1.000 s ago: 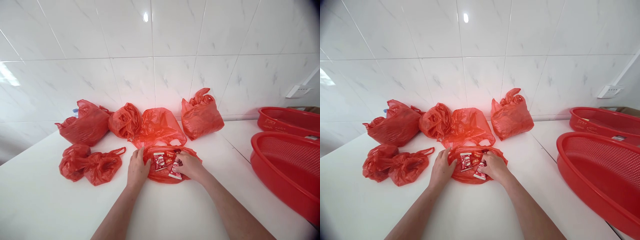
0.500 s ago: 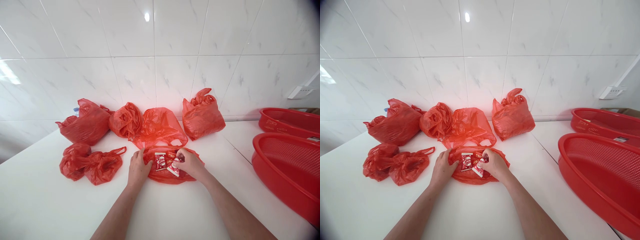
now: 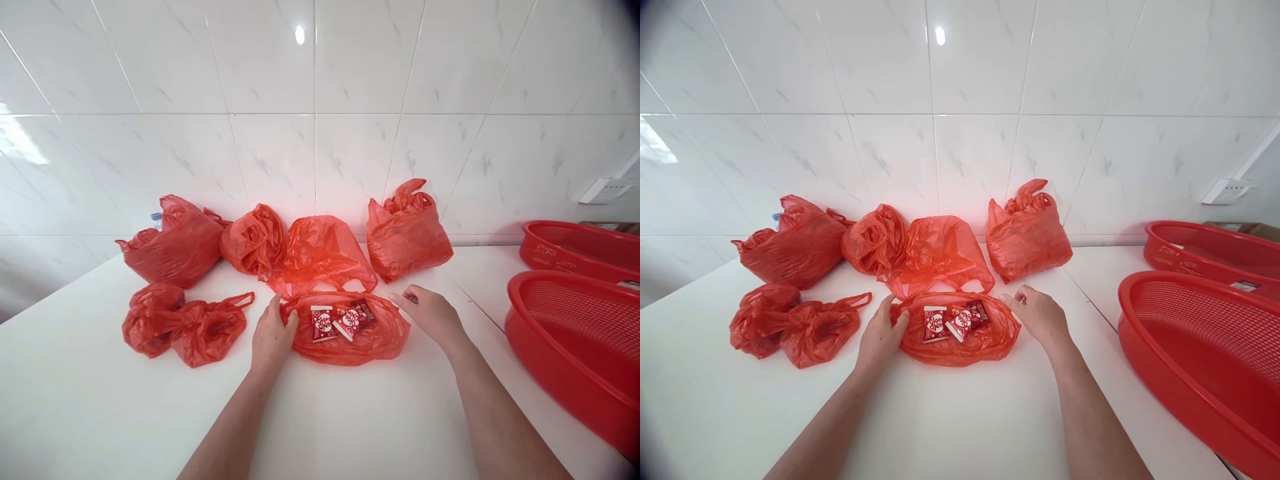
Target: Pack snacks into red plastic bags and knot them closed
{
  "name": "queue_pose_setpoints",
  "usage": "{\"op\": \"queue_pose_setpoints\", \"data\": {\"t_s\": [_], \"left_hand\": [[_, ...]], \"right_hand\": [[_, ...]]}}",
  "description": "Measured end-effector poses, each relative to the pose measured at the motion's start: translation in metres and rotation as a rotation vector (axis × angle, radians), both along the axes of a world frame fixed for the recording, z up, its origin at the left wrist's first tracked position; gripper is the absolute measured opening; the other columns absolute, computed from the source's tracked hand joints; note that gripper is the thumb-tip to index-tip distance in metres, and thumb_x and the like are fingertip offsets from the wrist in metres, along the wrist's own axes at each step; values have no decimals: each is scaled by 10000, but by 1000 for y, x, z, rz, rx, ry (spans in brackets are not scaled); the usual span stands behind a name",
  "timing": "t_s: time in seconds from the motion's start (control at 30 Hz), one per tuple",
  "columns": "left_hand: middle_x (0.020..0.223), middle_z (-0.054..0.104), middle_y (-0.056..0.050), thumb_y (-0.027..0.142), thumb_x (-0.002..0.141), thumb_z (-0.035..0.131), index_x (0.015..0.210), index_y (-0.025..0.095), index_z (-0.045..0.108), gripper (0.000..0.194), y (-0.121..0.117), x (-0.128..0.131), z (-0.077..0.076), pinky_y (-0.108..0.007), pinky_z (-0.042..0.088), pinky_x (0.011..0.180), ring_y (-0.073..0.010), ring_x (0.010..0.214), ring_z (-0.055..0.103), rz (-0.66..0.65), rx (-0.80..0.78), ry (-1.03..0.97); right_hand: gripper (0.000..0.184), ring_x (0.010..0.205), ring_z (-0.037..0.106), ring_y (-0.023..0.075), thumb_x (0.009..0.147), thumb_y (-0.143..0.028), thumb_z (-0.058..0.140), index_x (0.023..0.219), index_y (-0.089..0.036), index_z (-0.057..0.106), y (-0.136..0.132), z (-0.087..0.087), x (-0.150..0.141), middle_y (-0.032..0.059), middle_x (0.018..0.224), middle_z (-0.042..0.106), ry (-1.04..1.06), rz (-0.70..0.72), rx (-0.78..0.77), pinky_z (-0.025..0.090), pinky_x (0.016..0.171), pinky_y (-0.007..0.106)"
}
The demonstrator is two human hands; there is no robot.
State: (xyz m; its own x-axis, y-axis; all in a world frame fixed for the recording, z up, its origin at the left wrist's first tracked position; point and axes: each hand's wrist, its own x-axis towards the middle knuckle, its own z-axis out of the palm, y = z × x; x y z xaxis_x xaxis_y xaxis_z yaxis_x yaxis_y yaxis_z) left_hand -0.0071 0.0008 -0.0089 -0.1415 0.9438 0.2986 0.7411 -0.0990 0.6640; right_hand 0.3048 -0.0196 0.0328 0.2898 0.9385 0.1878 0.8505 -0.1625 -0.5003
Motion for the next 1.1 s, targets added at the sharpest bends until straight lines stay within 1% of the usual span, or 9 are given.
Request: {"op": "queue_pose_setpoints", "data": {"t_s": [0.17,0.23,0.4,0.5,0.73,0.83,0.97,1.03,1.1], "left_hand": [[947,659,-53,291,779,519,1267,256,460,493,7,-10,-5,-312,436,663,-214,793,621,25,-47,-149],[872,654,-33,254,750,539,1213,231,505,465,10,-10,-5,-281,438,636,-176,719,608,-12,-15,-322],[811,648,-2,313,719,645,1156,203,518,468,12,-9,4,-249,473,664,-131,700,617,-254,59,-1005],[800,657,18,316,703,689,1138,228,529,473,13,-14,9,-222,474,665,-97,659,615,-336,19,-1236],[998,659,-23,324,745,632,1094,232,552,369,3,-8,15,-255,511,712,-131,769,636,-486,-188,-1354],[990,660,-32,328,725,644,1062,216,563,365,-4,-3,18,-285,519,742,-156,804,641,-516,-270,-1421],[1014,660,-45,338,709,669,1088,223,551,414,-7,-5,20,-314,516,759,-189,856,649,-627,-319,-1424],[976,668,-41,338,714,682,1134,232,538,456,-7,-7,20,-301,512,735,-179,817,653,-670,-354,-1408],[880,678,-24,317,727,690,1172,233,534,479,-8,-6,18,-269,503,702,-150,743,652,-691,-405,-1408]], "right_hand": [[416,456,378,116,709,-571,570,560,-211,421,-1,-12,10,-30,541,461,157,184,-236,240,447,244],[386,478,358,103,704,-500,599,562,-205,396,-2,-12,7,-45,546,427,287,252,-231,231,459,233],[331,501,303,87,763,-464,592,638,-203,431,-5,3,3,-49,588,415,811,341,200,238,478,231],[292,481,288,83,712,-456,663,700,-219,492,-8,6,6,-34,632,467,1130,415,300,243,464,235],[298,593,465,149,646,-505,692,703,-277,509,-10,-1,4,-15,678,478,1373,430,428,431,539,297],[198,821,569,190,696,-452,678,726,-290,569,-7,0,1,0,834,587,1426,419,493,494,717,347],[110,1125,519,218,748,-373,662,764,-282,601,2,-1,3,-10,1126,602,1480,357,526,481,872,380],[110,1095,546,198,785,-383,634,769,-283,593,5,-4,6,-18,1078,621,1557,328,535,488,878,375],[112,871,609,139,803,-383,625,779,-283,581,6,-6,7,-37,856,625,1640,325,551,515,823,325]]}}
